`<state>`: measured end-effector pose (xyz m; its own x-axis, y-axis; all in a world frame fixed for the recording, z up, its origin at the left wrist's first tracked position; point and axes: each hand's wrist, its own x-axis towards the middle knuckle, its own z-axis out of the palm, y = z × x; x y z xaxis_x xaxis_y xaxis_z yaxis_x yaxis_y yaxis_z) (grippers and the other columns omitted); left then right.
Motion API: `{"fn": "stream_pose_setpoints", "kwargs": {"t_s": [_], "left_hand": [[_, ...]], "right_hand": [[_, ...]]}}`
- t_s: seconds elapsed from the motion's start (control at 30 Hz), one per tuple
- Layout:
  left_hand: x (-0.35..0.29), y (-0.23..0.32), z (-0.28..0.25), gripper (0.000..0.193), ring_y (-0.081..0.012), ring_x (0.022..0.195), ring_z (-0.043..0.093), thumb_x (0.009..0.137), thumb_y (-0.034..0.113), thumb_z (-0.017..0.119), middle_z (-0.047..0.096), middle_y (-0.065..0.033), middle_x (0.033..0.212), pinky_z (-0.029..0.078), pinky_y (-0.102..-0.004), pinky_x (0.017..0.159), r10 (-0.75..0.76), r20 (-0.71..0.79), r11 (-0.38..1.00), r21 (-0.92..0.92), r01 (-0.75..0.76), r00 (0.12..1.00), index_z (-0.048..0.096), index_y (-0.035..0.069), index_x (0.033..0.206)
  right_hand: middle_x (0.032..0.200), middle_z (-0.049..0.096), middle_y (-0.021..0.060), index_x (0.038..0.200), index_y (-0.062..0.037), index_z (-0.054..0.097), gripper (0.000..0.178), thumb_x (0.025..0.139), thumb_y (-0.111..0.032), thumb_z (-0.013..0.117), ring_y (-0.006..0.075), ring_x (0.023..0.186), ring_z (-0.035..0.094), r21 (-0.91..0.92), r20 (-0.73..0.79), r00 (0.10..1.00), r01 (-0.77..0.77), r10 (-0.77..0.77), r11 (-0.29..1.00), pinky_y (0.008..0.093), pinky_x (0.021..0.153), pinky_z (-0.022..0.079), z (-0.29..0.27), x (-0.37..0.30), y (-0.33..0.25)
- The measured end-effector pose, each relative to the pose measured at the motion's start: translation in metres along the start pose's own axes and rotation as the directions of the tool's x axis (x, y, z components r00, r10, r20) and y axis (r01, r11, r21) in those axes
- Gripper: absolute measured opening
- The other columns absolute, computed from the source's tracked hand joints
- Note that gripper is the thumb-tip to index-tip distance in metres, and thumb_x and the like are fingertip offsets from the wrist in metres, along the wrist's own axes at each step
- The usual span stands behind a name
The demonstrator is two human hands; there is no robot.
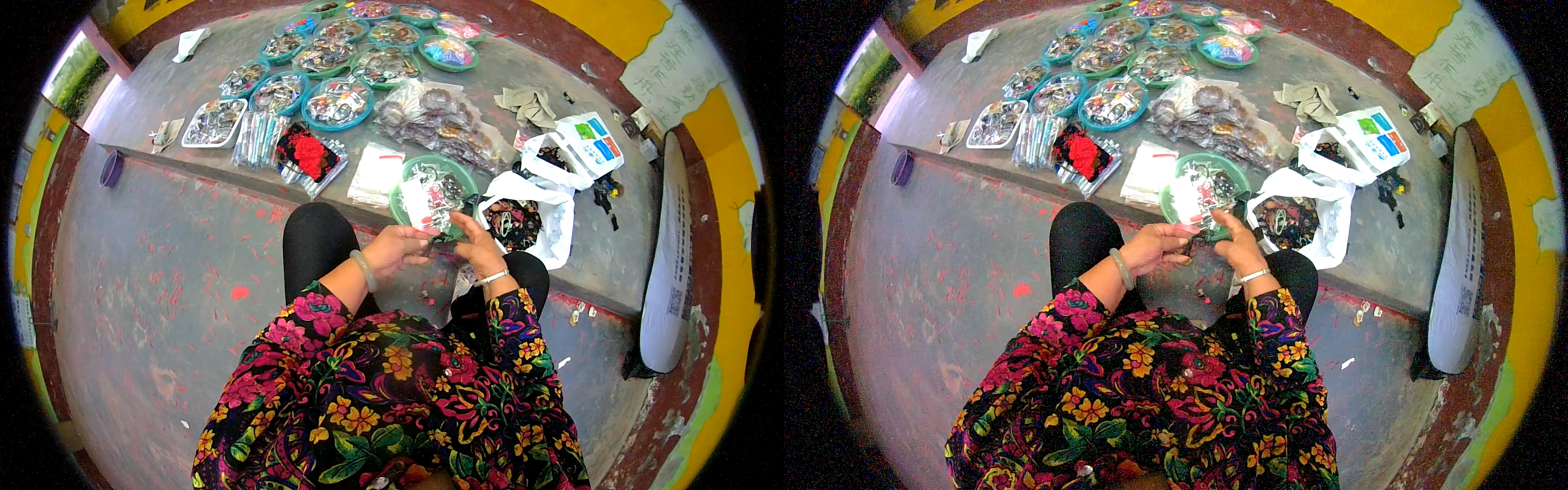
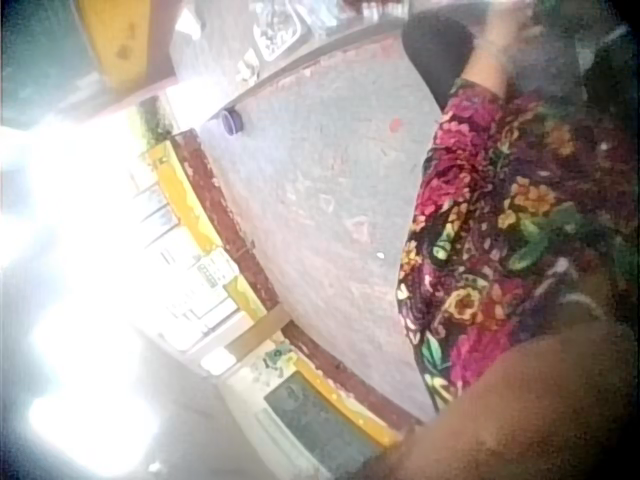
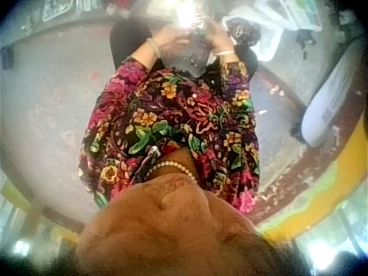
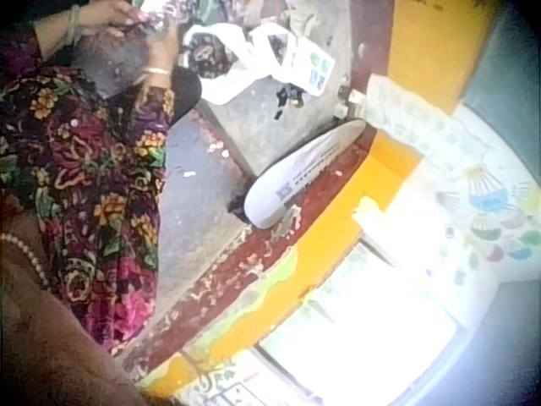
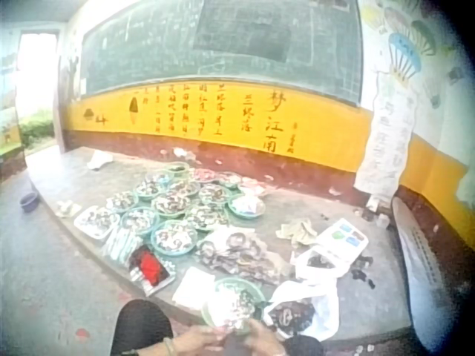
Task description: The person sits on the floor and packs small hair accessories into clear plastic bags. They pick up items from a white bag, place them into a bag, and seal it. The person repeats this process for multiple items, placing the finished packages into a green bowl.
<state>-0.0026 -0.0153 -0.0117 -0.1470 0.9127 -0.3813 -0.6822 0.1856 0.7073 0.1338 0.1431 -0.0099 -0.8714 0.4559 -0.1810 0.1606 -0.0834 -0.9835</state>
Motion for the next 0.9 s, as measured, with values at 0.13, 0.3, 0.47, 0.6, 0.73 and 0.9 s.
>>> {"fn": "stream_pose_setpoints", "kwargs": {"t_s": [0.13, 0.3, 0.47, 0.6, 0.73, 0.9], "left_hand": [[-0.006, 0.006, 0.007, 0.027, -0.0136, 0.089, 0.056, 0.087, 0.013, 0.050, 0.056, -0.0056, 0.102, 0.051, -0.0308, 0.077, -0.066, 0.055, 0.997, 0.037, 0.064, 0.996, 0.053, 0.000, 0.110], [-0.009, 0.011, 0.009, 0.033, -0.0123, 0.078, 0.054, 0.088, 0.025, 0.051, 0.054, -0.0034, 0.086, 0.052, -0.0310, 0.074, -0.131, -0.063, 0.989, 0.057, 0.134, 0.989, 0.055, -0.002, 0.107], [-0.007, 0.008, 0.007, 0.029, -0.0120, 0.076, 0.053, 0.087, 0.020, 0.049, 0.052, -0.0026, 0.083, 0.051, -0.0323, 0.075, -0.113, -0.077, 0.993, 0.035, 0.116, 0.991, 0.055, -0.002, 0.105], [-0.003, 0.000, 0.002, 0.027, -0.0125, 0.081, 0.053, 0.086, 0.016, 0.049, 0.053, -0.0033, 0.088, 0.051, -0.0320, 0.077, -0.099, -0.055, 0.995, 0.023, 0.100, 0.994, 0.056, -0.001, 0.106], [-0.001, -0.001, 0.002, 0.026, -0.0125, 0.085, 0.053, 0.085, 0.014, 0.049, 0.053, -0.0028, 0.091, 0.050, -0.0312, 0.078, -0.111, -0.063, 0.988, 0.099, 0.117, 0.992, 0.056, 0.000, 0.106], [-0.002, -0.001, 0.009, 0.026, -0.0122, 0.086, 0.054, 0.085, 0.012, 0.049, 0.054, -0.0024, 0.093, 0.050, -0.0299, 0.078, -0.149, -0.105, 0.971, 0.173, 0.166, 0.983, 0.055, 0.000, 0.107]], "right_hand": [[0.104, 0.056, 0.0093, 0.119, -0.0010, 0.046, 0.055, 0.065, 0.006, 0.057, 0.0117, 0.089, 0.055, 0.037, 0.209, 0.975, -0.092, 0.082, 0.995, 0.0227, 0.069, 0.043, 0.013, -0.009, -0.016], [0.081, 0.060, 0.0033, 0.101, -0.0022, 0.052, 0.032, 0.071, 0.003, 0.060, 0.0100, 0.075, 0.058, -0.085, 0.190, 0.948, -0.244, 0.257, 0.966, 0.0211, 0.063, 0.044, 0.005, -0.008, -0.012], [0.072, 0.060, 0.0029, 0.093, 0.0011, 0.058, 0.019, 0.074, 0.001, 0.060, 0.0101, 0.067, 0.058, 0.096, 0.072, 0.974, -0.219, 0.213, 0.971, 0.0208, 0.058, 0.045, 0.009, -0.014, -0.019], [0.074, 0.061, 0.0035, 0.088, 0.0014, 0.060, 0.013, 0.076, -0.001, 0.060, 0.0099, 0.066, 0.059, 0.069, 0.025, 0.987, -0.163, 0.161, 0.984, 0.0205, 0.061, 0.046, 0.011, -0.014, -0.021], [0.074, 0.061, 0.0029, 0.088, 0.0015, 0.061, 0.012, 0.077, -0.002, 0.060, 0.0098, 0.066, 0.058, -0.005, 0.017, 0.994, -0.108, 0.108, 0.994, 0.0210, 0.061, 0.047, 0.016, -0.013, -0.020], [0.074, 0.062, 0.0030, 0.084, -0.0022, 0.062, 0.009, 0.075, -0.004, 0.060, 0.0098, 0.065, 0.059, -0.202, -0.026, 0.996, 0.081, -0.088, 0.976, 0.0226, 0.059, 0.046, 0.023, -0.013, -0.006]]}}
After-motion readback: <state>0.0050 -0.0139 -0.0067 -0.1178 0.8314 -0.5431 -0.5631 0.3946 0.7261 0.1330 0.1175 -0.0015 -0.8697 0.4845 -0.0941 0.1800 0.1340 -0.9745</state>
